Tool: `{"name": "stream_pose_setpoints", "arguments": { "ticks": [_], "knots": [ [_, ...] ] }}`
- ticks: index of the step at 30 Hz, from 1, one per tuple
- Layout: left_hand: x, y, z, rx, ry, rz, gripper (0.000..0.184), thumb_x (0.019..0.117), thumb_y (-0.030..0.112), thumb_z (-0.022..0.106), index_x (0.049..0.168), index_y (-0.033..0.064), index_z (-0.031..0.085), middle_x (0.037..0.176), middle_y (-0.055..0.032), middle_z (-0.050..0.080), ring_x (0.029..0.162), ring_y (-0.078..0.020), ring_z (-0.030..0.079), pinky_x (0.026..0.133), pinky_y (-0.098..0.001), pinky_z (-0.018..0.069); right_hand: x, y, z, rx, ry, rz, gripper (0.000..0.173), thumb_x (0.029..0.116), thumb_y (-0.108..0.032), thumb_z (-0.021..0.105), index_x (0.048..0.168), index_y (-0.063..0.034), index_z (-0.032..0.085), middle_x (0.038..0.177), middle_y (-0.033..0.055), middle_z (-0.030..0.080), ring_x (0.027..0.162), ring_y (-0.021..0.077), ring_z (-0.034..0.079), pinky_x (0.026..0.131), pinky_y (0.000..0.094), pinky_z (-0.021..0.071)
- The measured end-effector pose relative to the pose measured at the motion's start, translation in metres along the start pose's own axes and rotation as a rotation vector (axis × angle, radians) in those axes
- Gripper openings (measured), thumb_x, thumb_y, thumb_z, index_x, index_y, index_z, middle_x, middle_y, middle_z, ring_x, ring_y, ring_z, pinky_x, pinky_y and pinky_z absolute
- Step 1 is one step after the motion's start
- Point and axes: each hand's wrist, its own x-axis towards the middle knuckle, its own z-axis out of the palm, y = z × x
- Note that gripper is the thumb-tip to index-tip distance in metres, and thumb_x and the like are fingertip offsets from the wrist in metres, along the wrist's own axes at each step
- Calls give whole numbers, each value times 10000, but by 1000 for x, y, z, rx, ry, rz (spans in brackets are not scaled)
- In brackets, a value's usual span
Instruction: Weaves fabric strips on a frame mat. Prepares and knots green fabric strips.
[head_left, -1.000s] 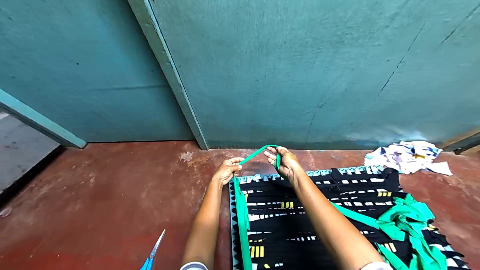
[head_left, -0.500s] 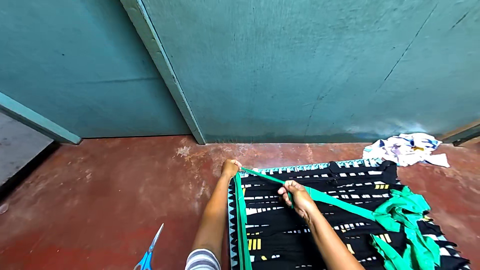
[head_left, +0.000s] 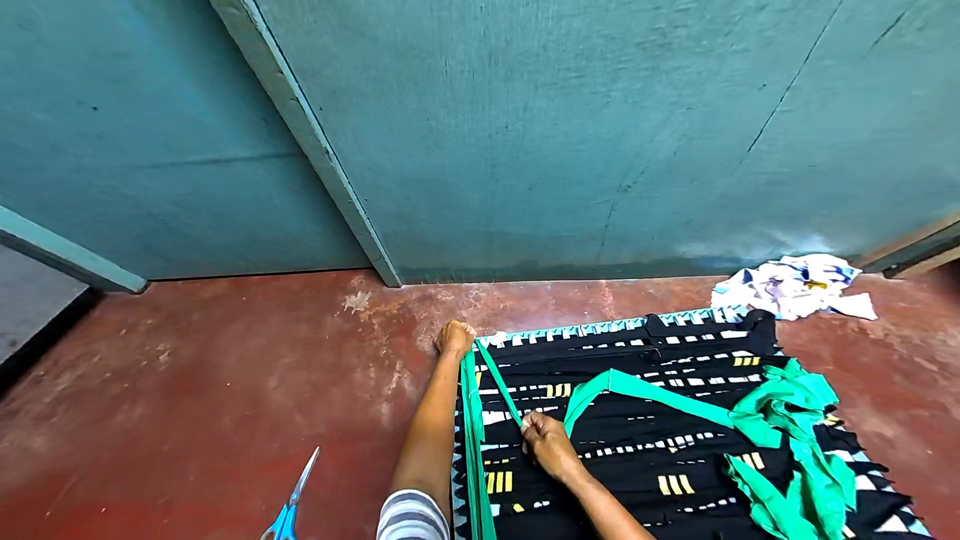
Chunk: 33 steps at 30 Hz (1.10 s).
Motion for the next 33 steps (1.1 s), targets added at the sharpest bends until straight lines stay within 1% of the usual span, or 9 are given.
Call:
{"name": "stream_pose_setpoints", "arguments": {
  "ticks": [2, 5, 9, 12, 19, 25, 29, 31, 33],
  "knots": [
    [-1, 1, -2, 13, -27, -14, 244, 995, 182, 607, 1175, 68, 727, 1292, -184, 661, 1270, -339, 581, 1046, -580, 426, -1, 6, 6, -25, 2, 18, 211, 1063, -100, 478, 1077, 33, 641, 835, 147, 675, 752, 248, 662, 765, 438, 541],
    [-4, -5, 0, -45, 7, 16, 268, 1034, 204, 554, 1185, 56, 720, 1271, -197, 667, 1250, -346, 590, 1047, -583, 417, -1, 14, 6, 100, 47, 64, 185, 1075, -79, 463, 1060, 30, 612, 752, 88, 653, 610, 156, 600, 630, 333, 513],
    [-30, -16, 16, -132, 255, 178, 266, 1016, 120, 553, 1206, 46, 723, 1231, -191, 676, 1232, -354, 590, 1078, -537, 415, 3, 28, 1, 407, 64, 153, 171, 1101, -69, 406, 1069, 21, 549, 664, 44, 631, 476, 90, 537, 486, 242, 458],
    [-72, -31, 40, -135, 407, 273, 266, 985, 89, 568, 1178, 43, 745, 1208, -178, 697, 1211, -395, 586, 1031, -578, 412, 3, 27, -1, 422, 33, 162, 167, 1104, -76, 404, 1079, 13, 542, 655, 43, 627, 463, 85, 528, 466, 231, 443],
    [-173, -55, 105, 20, 380, 222, 416, 940, 66, 651, 1352, 6, 647, 1268, -226, 679, 1172, -446, 624, 946, -595, 481, -14, 18, -3, 176, 4, 88, 208, 1102, -107, 422, 1093, 34, 574, 728, 70, 623, 566, 122, 562, 583, 290, 489],
    [-177, -42, 110, -188, 291, 120, 460, 953, -27, 570, 1414, -22, 575, 1283, -260, 666, 1167, -415, 659, 1039, -540, 488, -32, 8, -9, 34, -18, 71, 257, 1108, -125, 406, 1166, 37, 597, 835, 127, 661, 675, 195, 628, 689, 365, 536],
    [-172, -38, 101, -383, 254, 69, 436, 952, -15, 583, 1388, -26, 593, 1026, -246, 699, 930, -353, 672, 905, -487, 526, -38, 10, -12, -61, -23, 63, 295, 1111, -156, 400, 1184, 30, 617, 898, 170, 684, 769, 267, 669, 775, 441, 547],
    [-174, -41, 98, -367, 192, 76, 425, 960, 1, 589, 1382, -47, 585, 1016, -228, 696, 923, -323, 667, 905, -451, 523, -41, 14, -11, -123, -26, 70, 311, 1112, -172, 402, 1197, 27, 625, 955, 198, 695, 851, 312, 689, 838, 483, 543],
    [-182, -46, 99, -364, 149, 91, 417, 973, 4, 592, 1384, -68, 571, 1119, -249, 703, 1005, -331, 695, 960, -444, 535, -46, 17, -10, -186, -39, 70, 326, 1113, -181, 393, 1208, 26, 625, 1022, 227, 695, 966, 359, 688, 915, 527, 521]
  ]
}}
